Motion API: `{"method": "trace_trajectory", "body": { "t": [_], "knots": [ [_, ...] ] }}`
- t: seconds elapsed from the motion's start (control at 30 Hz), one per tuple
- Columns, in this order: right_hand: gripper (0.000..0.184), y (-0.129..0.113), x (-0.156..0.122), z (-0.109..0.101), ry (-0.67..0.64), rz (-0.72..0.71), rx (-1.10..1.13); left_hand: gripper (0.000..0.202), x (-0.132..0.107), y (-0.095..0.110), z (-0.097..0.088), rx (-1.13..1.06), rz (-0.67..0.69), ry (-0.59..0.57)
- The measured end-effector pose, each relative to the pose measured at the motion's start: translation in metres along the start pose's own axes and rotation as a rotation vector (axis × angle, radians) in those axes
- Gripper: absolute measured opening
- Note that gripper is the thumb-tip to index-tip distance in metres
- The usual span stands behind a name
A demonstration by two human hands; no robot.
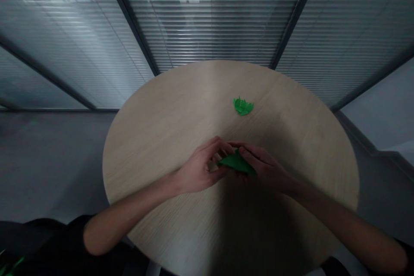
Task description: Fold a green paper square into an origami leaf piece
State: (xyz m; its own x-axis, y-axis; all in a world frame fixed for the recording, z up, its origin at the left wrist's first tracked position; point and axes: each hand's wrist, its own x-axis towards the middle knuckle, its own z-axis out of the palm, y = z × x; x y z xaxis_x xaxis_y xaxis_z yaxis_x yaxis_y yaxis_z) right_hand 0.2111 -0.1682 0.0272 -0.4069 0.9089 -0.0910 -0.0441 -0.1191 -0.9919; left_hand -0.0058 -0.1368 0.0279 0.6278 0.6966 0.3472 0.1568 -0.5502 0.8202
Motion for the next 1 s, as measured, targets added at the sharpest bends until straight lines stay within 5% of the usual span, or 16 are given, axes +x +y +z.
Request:
{"method": "trace_trajectory", "body": {
  "t": [0.2,0.37,0.6,1.0],
  "knots": [
    [0.051,0.0039,0.0027,-0.0013,0.036,-0.029,-0.041,0.012,0.0012,0.0003,-0.0008,0.065,-0.048,0.029],
    [0.038,0.0012,-0.0026,-0.0058,0.172,-0.233,-0.279,0.013,0.0021,0.0019,-0.0011,0.080,-0.075,0.061],
    [0.037,0.0056,-0.0044,-0.0056,0.160,-0.520,-0.610,0.010,0.0020,0.0010,-0.0016,0.102,-0.040,0.090],
    [0.016,0.0058,-0.0030,-0.0031,0.212,-0.502,-0.504,0.013,0.0009,-0.0023,-0.0026,0.184,0.130,0.118]
  ]
}}
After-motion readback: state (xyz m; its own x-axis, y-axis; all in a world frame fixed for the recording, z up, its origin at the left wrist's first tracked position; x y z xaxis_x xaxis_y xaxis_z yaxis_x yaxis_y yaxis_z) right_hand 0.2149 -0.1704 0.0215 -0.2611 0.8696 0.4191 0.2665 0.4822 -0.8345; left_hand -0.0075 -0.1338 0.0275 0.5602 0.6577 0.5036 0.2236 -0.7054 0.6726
